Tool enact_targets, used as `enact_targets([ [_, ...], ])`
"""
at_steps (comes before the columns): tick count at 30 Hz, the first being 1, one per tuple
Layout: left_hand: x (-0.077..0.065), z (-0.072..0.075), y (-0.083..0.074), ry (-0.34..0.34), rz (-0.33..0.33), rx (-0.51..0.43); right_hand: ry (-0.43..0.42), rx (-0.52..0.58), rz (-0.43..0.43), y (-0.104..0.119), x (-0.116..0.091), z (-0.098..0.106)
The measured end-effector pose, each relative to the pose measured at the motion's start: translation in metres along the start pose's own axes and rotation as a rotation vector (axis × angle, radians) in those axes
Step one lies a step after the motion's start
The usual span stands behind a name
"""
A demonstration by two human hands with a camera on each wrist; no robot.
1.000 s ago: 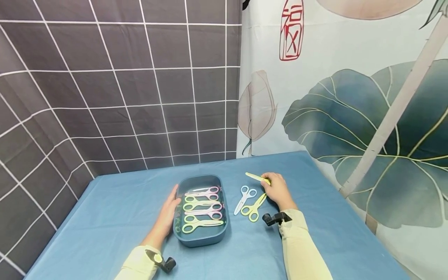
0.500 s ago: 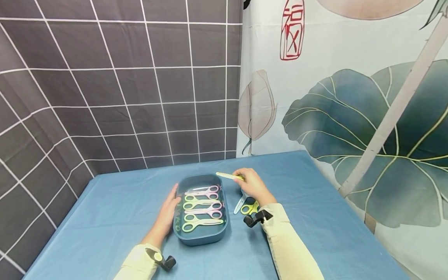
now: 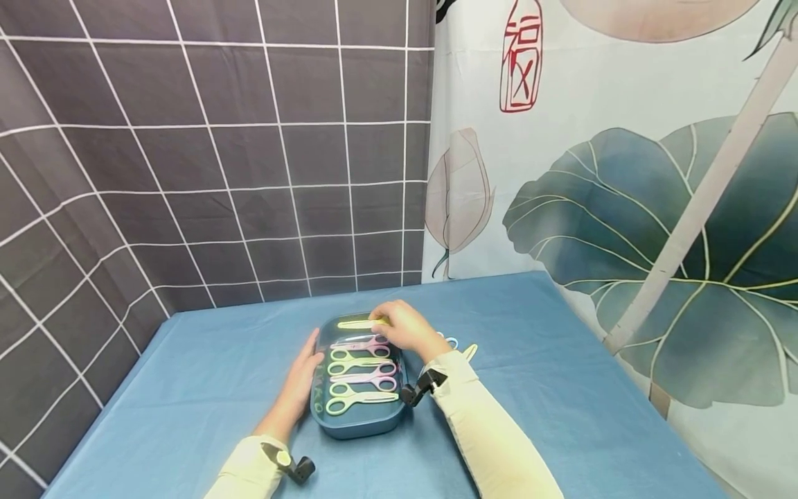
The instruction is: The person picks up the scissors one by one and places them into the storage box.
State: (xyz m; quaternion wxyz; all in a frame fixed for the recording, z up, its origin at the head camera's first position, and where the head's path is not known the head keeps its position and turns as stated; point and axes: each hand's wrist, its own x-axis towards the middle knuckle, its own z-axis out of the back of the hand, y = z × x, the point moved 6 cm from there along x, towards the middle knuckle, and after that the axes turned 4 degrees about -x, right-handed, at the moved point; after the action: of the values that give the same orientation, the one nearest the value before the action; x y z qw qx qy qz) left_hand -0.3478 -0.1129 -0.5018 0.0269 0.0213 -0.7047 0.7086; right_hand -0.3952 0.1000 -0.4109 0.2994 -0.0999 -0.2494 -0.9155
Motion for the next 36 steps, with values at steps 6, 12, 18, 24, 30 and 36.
enact_targets([
  [6,0.000,-0.001,0.001,0.000,0.001,0.003,0.066,-0.042,0.039,0.011,0.009,-0.017],
  [12,0.000,-0.002,-0.001,0.015,-0.004,0.003,0.127,-0.058,0.029,0.017,0.013,-0.029],
  [18,-0.008,-0.003,-0.015,0.023,-0.001,-0.004,0.150,-0.115,0.043,0.019,0.014,-0.040],
  [24,0.001,-0.001,0.003,0.014,0.000,0.013,0.155,-0.225,0.048,0.020,0.012,-0.046],
  [30,0.003,0.000,0.004,0.005,0.001,0.008,0.155,-0.281,0.069,0.025,0.011,-0.046],
  [36,0.001,0.000,0.002,0.000,-0.004,0.008,0.159,-0.383,0.130,0.027,0.012,-0.051],
])
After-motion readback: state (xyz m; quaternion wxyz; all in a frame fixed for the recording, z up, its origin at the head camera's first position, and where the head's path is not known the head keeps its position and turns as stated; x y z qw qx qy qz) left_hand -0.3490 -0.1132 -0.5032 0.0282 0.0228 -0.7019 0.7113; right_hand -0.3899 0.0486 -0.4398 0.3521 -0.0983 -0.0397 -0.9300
